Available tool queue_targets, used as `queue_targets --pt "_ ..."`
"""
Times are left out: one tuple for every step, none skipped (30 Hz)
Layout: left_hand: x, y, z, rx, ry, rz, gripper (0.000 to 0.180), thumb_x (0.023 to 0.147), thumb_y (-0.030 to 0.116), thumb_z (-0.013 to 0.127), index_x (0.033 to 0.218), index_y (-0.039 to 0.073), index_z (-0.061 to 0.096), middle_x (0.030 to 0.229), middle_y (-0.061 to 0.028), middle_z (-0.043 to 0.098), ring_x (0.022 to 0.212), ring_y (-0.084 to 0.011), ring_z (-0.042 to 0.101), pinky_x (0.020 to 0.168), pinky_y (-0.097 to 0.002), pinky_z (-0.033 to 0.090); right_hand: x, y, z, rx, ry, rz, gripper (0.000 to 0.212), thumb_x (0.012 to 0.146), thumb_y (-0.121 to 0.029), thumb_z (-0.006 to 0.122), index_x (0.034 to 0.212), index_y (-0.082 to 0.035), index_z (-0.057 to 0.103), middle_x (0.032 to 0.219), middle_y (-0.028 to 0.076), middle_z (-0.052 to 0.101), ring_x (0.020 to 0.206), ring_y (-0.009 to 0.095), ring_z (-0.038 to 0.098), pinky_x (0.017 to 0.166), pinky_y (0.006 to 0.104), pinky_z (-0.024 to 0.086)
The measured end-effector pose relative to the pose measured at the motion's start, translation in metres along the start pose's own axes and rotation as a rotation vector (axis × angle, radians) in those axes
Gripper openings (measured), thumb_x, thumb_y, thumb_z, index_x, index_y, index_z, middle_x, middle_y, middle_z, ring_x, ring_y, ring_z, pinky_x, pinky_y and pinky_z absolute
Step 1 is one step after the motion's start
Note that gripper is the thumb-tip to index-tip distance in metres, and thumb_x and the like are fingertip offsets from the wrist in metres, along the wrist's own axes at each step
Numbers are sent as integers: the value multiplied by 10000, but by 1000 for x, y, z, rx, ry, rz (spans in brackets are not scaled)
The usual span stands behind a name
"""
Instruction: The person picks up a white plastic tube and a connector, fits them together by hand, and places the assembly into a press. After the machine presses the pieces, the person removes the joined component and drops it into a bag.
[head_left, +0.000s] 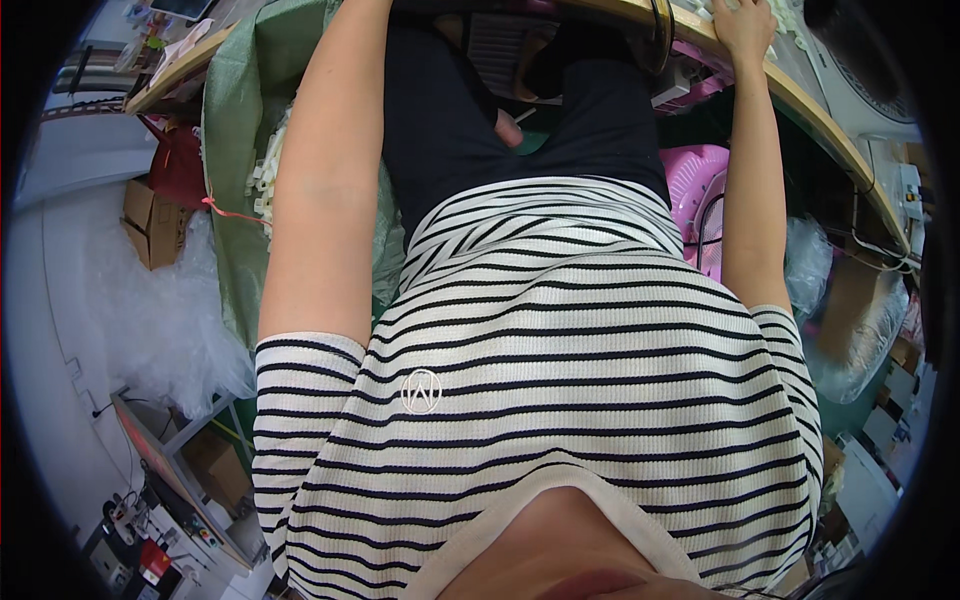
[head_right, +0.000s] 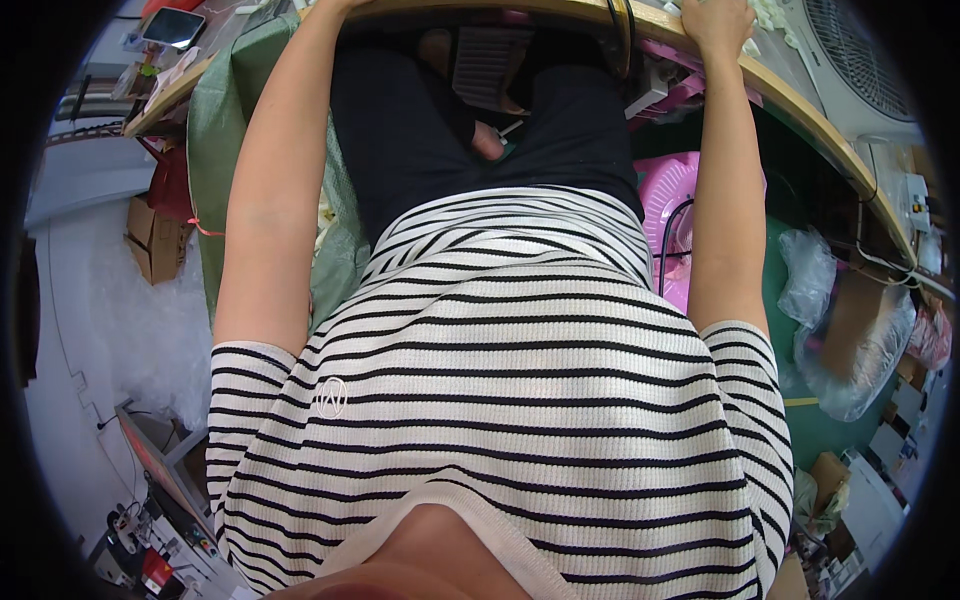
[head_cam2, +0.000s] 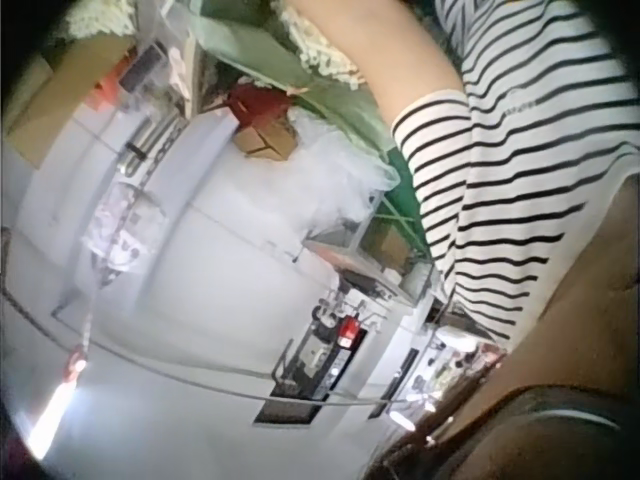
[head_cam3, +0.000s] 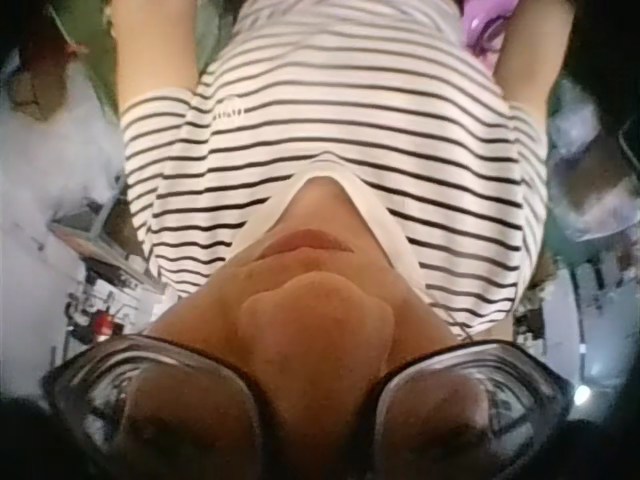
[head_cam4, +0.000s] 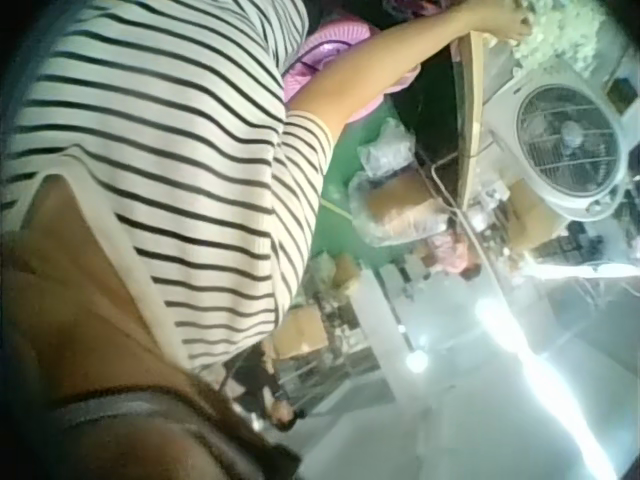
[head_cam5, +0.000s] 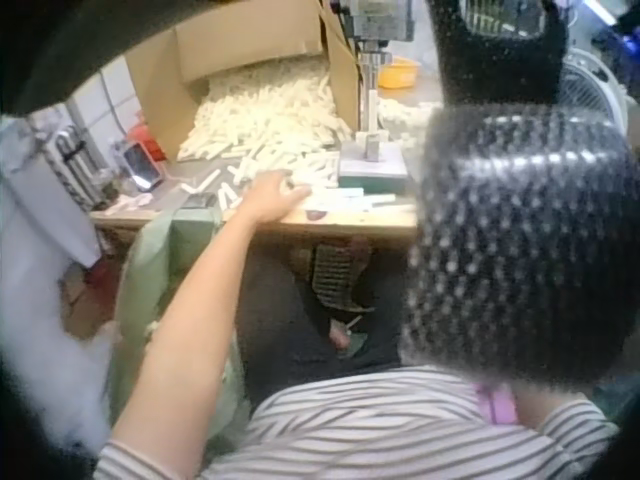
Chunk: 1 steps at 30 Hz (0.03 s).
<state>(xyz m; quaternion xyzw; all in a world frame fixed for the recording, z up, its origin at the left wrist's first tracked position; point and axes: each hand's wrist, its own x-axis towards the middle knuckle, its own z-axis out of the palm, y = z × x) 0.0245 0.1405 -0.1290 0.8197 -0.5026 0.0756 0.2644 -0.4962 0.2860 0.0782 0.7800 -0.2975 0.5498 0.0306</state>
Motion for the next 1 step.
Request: queue_targets --pt "15 19 10 -21 -8 63 687 754 541 628 1175 1 576 1206 -235 553 1169 -361 483 990 -413 378 -23 -11 -18 -54 34 20 189 794 -285 660 896 -137 717 973 109 633 983 273 548 877 368 416"
